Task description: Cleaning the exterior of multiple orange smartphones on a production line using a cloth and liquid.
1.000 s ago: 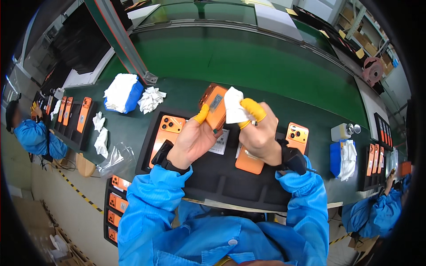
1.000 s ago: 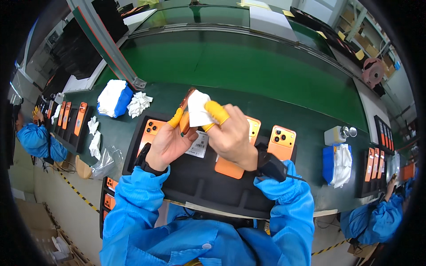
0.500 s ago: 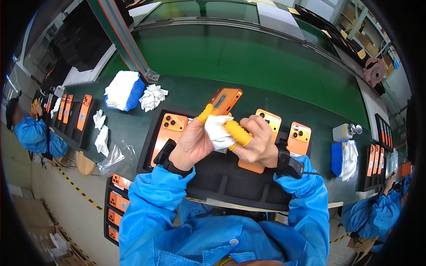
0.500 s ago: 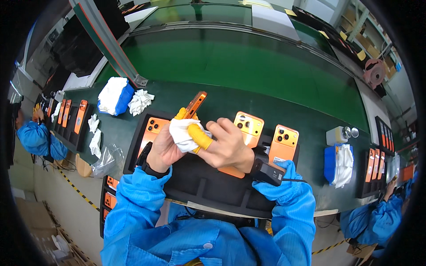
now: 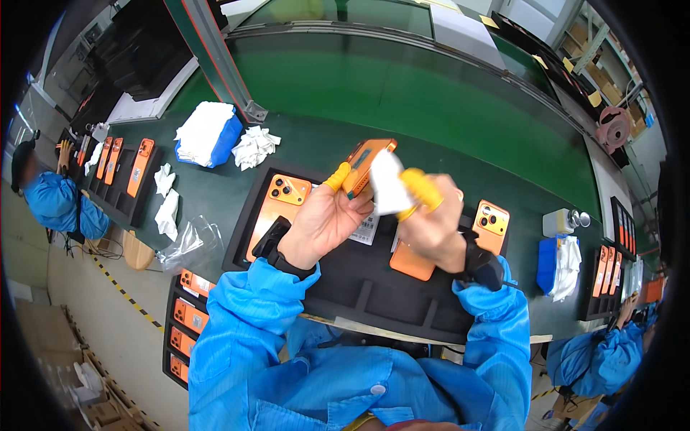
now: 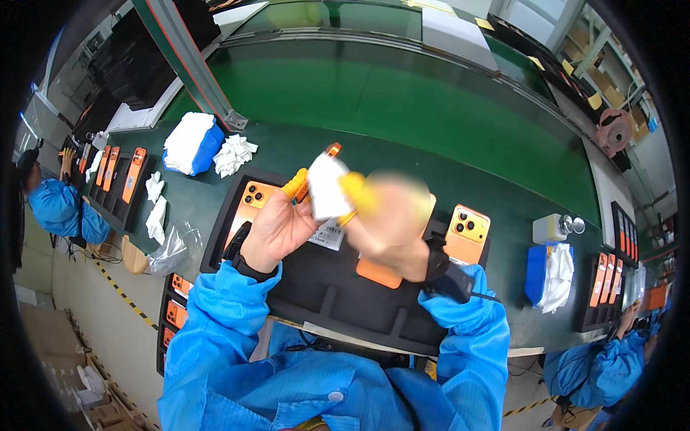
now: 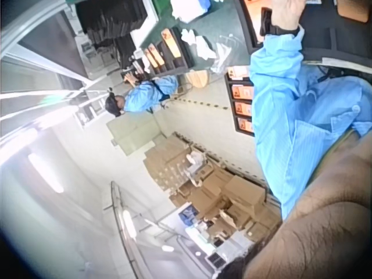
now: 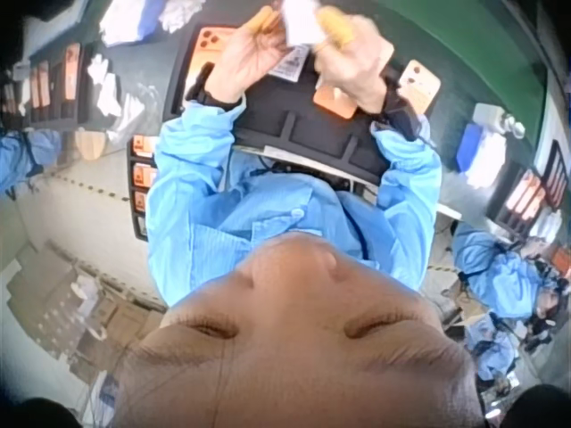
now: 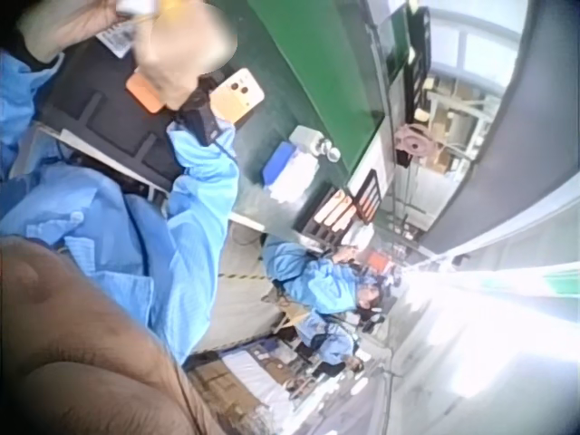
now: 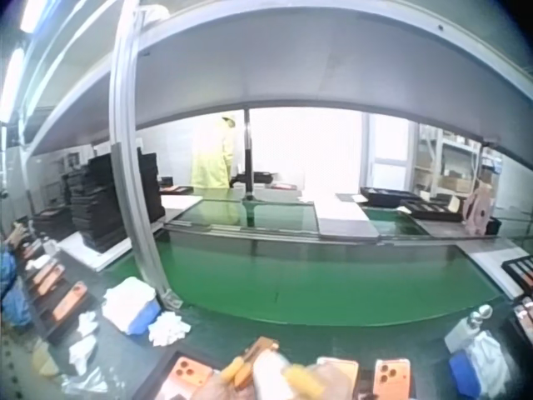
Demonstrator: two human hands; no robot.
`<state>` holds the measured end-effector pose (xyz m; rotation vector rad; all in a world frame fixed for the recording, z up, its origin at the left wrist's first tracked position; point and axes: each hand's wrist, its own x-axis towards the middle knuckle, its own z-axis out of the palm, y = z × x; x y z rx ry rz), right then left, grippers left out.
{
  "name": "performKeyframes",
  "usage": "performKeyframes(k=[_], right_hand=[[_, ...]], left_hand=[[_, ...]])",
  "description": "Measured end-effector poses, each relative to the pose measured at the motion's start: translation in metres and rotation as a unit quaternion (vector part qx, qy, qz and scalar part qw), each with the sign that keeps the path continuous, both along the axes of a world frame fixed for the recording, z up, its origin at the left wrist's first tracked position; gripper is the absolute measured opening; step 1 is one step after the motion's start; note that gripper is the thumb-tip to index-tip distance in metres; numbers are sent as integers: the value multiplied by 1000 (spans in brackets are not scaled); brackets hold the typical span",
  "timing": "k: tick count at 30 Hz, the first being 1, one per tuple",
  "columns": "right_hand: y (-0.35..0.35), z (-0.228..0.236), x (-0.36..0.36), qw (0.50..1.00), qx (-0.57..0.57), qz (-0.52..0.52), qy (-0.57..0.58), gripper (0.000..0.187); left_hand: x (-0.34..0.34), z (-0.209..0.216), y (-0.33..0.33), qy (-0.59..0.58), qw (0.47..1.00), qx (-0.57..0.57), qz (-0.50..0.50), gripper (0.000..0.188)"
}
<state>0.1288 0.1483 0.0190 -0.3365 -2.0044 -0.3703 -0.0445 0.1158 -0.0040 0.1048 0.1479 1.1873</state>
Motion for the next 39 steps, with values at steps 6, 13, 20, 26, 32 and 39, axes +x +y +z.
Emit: performKeyframes(k=[6,13,20,26,32,39], right_hand=[[-1,2,-8,998,39,12,-52,22],[28,1,23,988,-73,-132,36,27],[28,-13,9,987,-129,-80,54,27],[4,-33,-3,985,-168,-4,-43,7],[-26,-42,-22,967,-203,121,-97,10],[-47,-50,-20,932,-207,216,-202,11]], left_hand=[[-11,-16,2,-21,999,19,-32,32],[-33,16,-1,519,846,87,82,28],[-8,7,-15,867,468,120,124,47],[-23,0,-54,890,333,183,253,39],[-92,-37,-122,960,108,60,250,28],[-73,-40,-132,969,160,-86,167,60]])
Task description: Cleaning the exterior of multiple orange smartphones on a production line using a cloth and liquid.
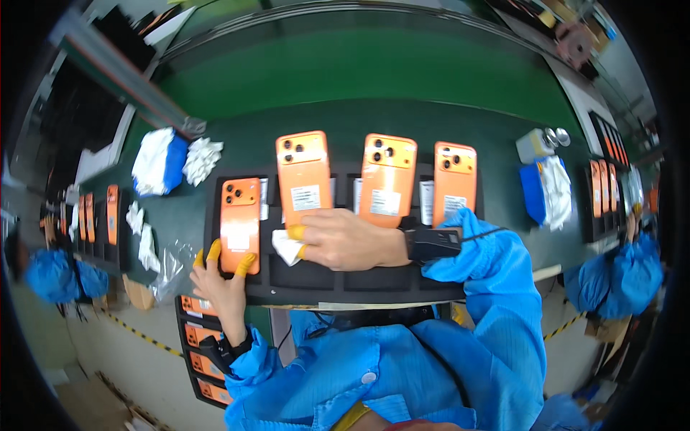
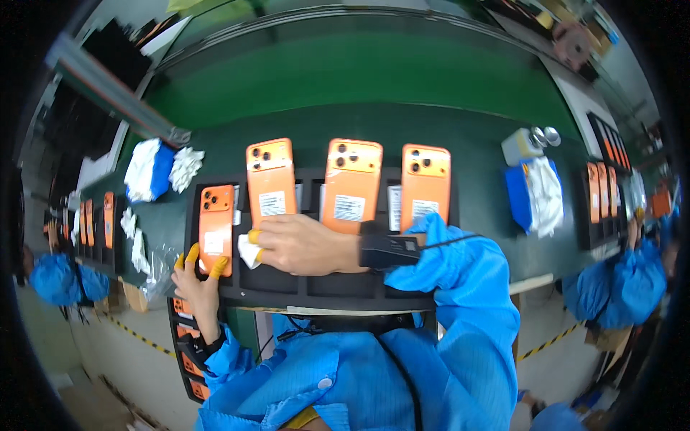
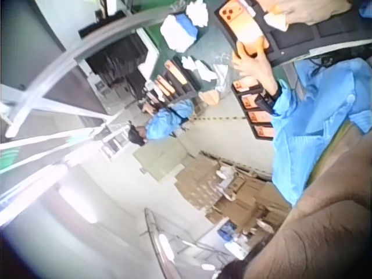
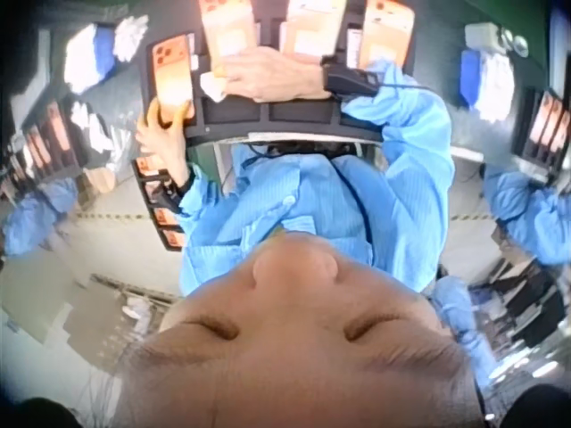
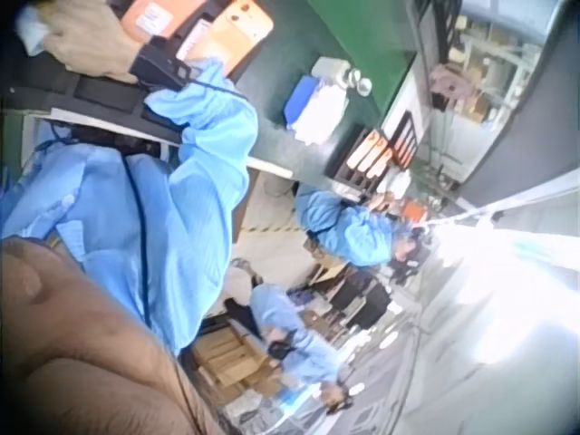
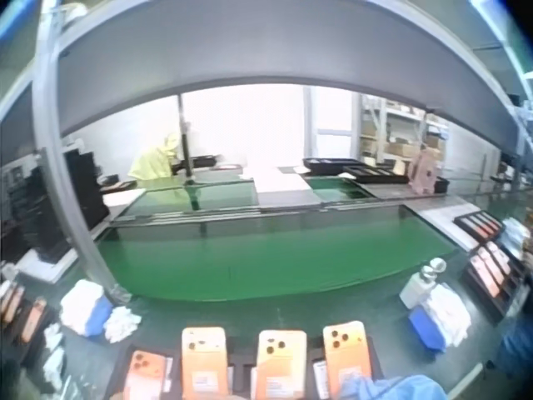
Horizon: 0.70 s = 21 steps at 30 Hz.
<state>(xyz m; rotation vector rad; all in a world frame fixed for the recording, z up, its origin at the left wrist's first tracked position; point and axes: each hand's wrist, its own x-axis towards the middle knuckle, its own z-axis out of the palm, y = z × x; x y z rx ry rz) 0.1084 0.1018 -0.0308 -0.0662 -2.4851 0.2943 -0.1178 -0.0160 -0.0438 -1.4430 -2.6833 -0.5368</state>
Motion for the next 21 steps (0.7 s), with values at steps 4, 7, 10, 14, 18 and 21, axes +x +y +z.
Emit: performKeyframes(k=[4,7,10,14,18,21], right_hand=[[-1,7,16,998,-4,-69,-1,10],[1,18,21,998,-20,-65,-1,17],[1,20,22,996,-25,-84,-32,20],[1,19,21,995,-14,-82,-52,23],[3,19,20,995,-9,-95,-35,27],[6,27,12,995,5,-100,-11,30]], left_hand=[[27,-1,-7,26,997,76,0,62],[49,12,-11,-11,983,183,-20,55],[59,20,-15,-57,971,221,-66,37],[53,15,-23,-94,971,208,-68,24],[42,21,-15,-111,956,265,-63,12],[42,22,9,-82,950,299,-47,10]])
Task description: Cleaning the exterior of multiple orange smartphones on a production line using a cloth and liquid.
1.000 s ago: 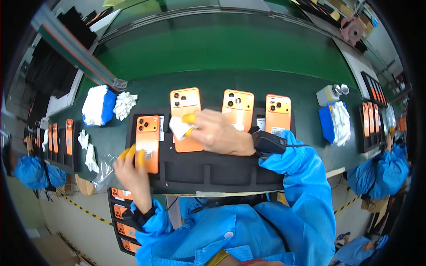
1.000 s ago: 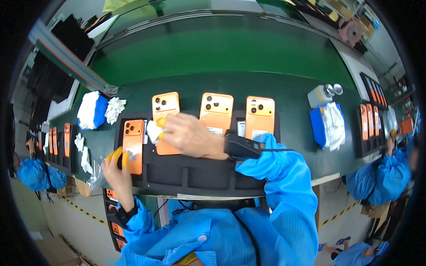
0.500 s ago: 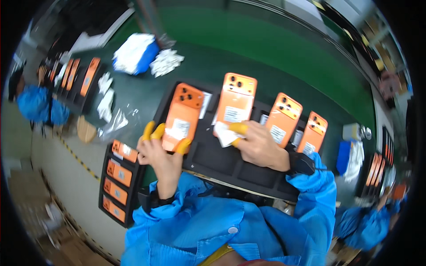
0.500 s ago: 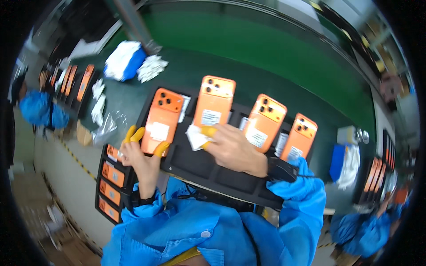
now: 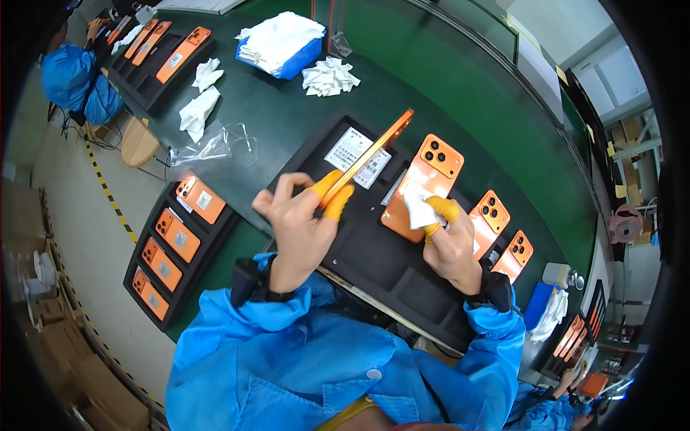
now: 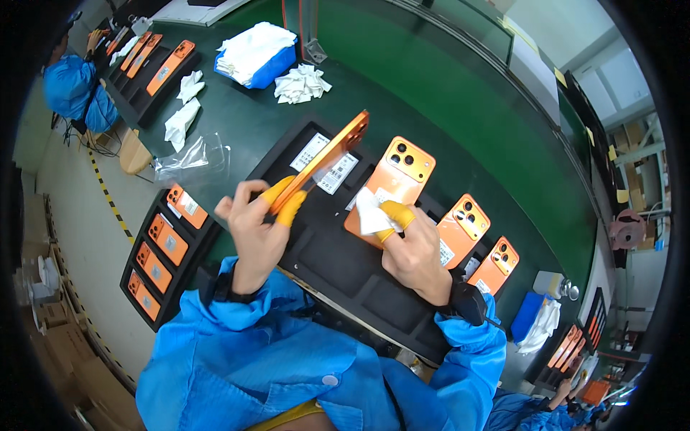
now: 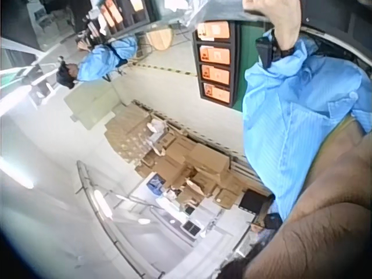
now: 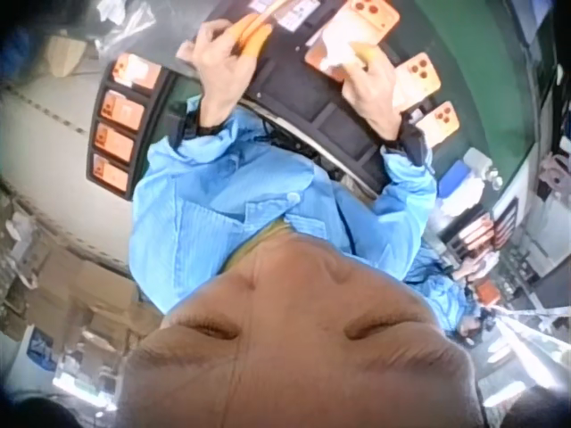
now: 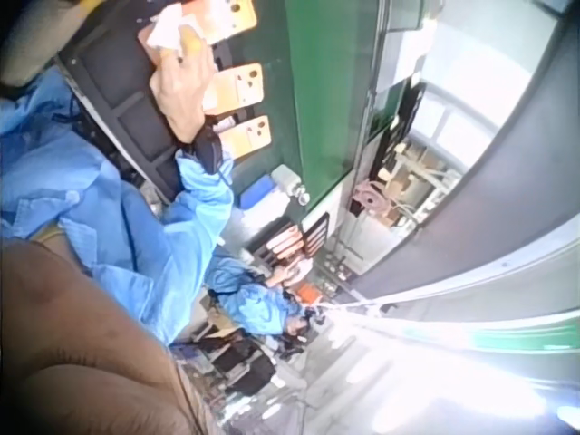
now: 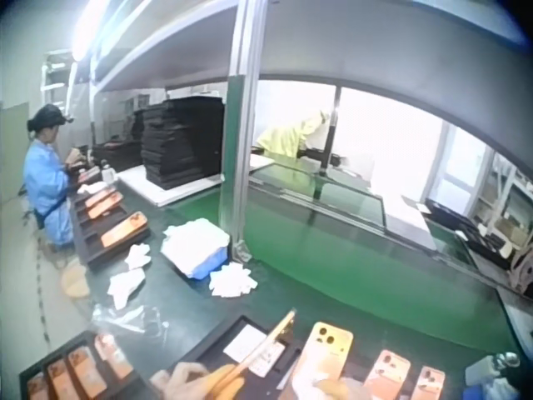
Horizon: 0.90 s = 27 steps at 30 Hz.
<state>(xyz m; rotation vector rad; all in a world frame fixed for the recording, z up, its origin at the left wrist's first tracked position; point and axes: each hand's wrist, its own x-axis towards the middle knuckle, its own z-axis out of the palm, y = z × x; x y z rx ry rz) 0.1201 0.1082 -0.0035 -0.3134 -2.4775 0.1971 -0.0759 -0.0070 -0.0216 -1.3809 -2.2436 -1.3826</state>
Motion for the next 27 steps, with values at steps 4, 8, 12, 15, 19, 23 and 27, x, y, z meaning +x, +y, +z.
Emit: performKeyframes(k=[4,8,12,15,19,23,27], right_hand=[[7,12,-22,999,22,-15,21,33],[-1,5,-51,998,45,14,40,30],[-13,-11,-65,991,82,107,7,18],[11,-14,-69,985,153,56,53,17],[65,-1,-65,975,180,-125,38,14],[15,-24,-71,995,92,28,42,16],[-9,-24,-75,980,147,128,33,14]], left_hand=[[5,-12,12,15,999,-37,-14,17],[3,-20,5,17,997,-73,-19,15],[6,-21,11,-7,999,-26,-41,10],[3,-18,6,0,998,-58,-38,10],[6,-12,7,13,997,-70,-15,14],[3,-18,9,-13,997,-70,-20,13],[2,-17,8,-21,998,-54,-38,12]])
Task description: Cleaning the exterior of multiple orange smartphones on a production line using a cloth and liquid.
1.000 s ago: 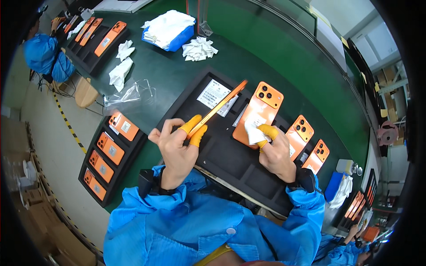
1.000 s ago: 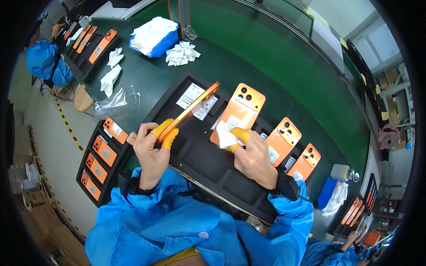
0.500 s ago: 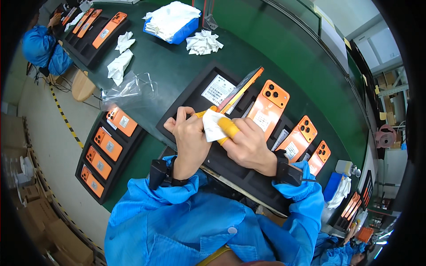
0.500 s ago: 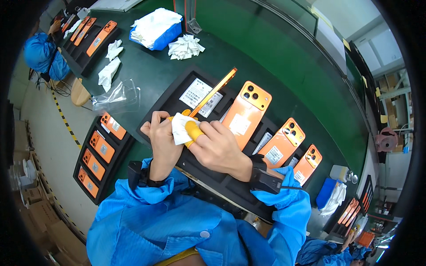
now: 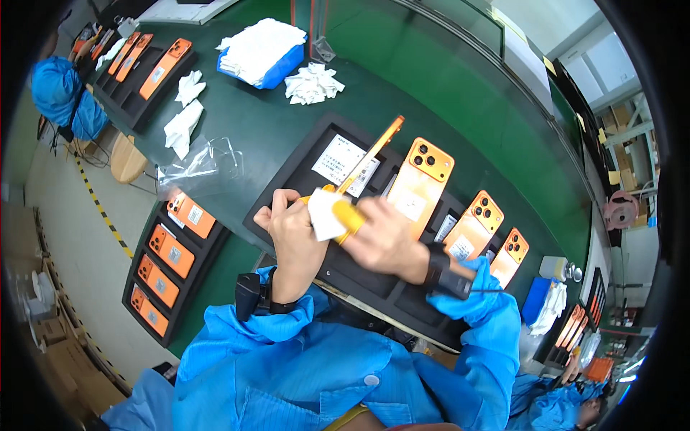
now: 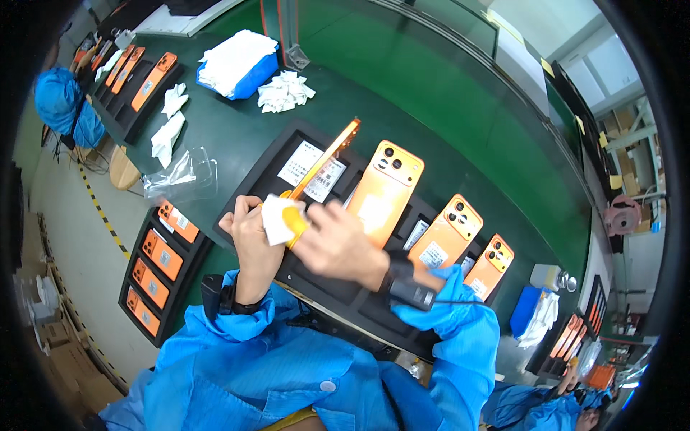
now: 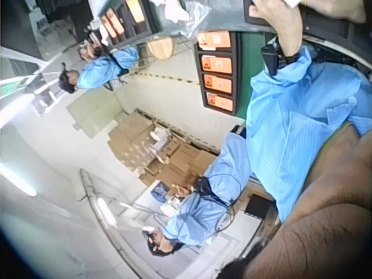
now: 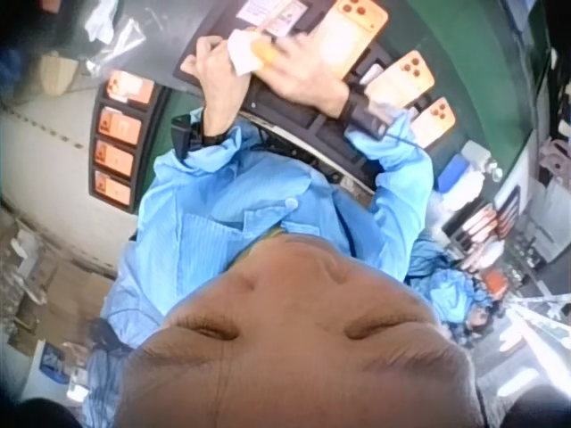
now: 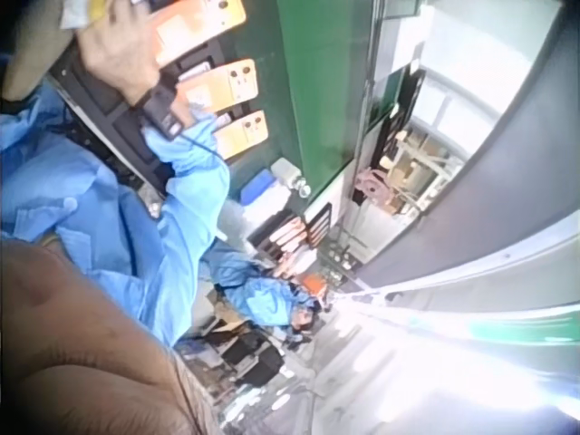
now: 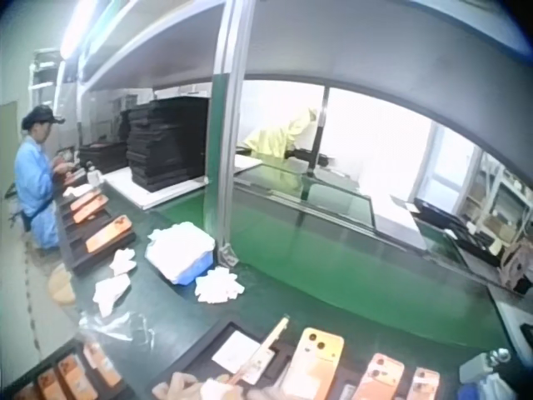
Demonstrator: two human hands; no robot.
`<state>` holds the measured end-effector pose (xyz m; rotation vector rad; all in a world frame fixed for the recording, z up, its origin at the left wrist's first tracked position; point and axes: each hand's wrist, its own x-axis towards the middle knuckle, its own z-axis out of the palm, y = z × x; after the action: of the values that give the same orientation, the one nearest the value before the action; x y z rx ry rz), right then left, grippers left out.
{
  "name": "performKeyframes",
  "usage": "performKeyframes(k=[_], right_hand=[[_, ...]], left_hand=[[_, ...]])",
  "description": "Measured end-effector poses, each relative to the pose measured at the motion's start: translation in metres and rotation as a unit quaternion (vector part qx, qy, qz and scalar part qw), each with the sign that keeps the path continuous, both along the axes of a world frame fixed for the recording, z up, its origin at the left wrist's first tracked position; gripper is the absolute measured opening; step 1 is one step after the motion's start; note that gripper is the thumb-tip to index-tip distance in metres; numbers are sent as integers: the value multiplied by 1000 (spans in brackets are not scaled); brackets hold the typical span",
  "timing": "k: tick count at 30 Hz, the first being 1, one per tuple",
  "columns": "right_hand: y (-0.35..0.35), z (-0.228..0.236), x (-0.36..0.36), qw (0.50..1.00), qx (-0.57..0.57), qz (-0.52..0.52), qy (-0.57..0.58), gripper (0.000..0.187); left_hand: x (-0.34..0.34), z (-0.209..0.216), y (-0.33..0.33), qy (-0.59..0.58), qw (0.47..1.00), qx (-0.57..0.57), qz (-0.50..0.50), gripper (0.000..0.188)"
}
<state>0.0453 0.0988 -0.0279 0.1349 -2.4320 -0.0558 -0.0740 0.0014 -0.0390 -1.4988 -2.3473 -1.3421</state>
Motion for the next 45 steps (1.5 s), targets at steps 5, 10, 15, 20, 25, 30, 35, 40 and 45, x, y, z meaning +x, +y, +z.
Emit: performKeyframes(k=[5,10,15,20,25,30,35,40,45], right_hand=[[78,15,-2,972,-18,-218,88,7],[23,-5,-2,993,-36,-93,66,9],[47,3,-10,990,-16,-124,61,10],[86,19,-6,971,-51,-222,75,26],[76,22,-10,972,-31,-212,91,15],[72,23,-8,968,-1,-249,26,14],[62,57,8,964,25,-225,141,28],[55,89,24,944,68,-242,213,28],[50,93,52,934,103,-255,228,23]], left_hand=[[1,7,0,9,1000,-2,18,14],[4,-1,9,-23,1000,-2,19,16],[-8,1,3,-5,999,-14,29,15],[-16,28,18,32,997,-58,-46,31],[-33,61,62,134,967,-155,-149,39],[-34,47,88,127,968,-148,-161,16],[-13,58,75,115,985,3,-131,11],[6,77,92,130,968,185,-108,16],[23,72,109,140,943,260,-152,14]])
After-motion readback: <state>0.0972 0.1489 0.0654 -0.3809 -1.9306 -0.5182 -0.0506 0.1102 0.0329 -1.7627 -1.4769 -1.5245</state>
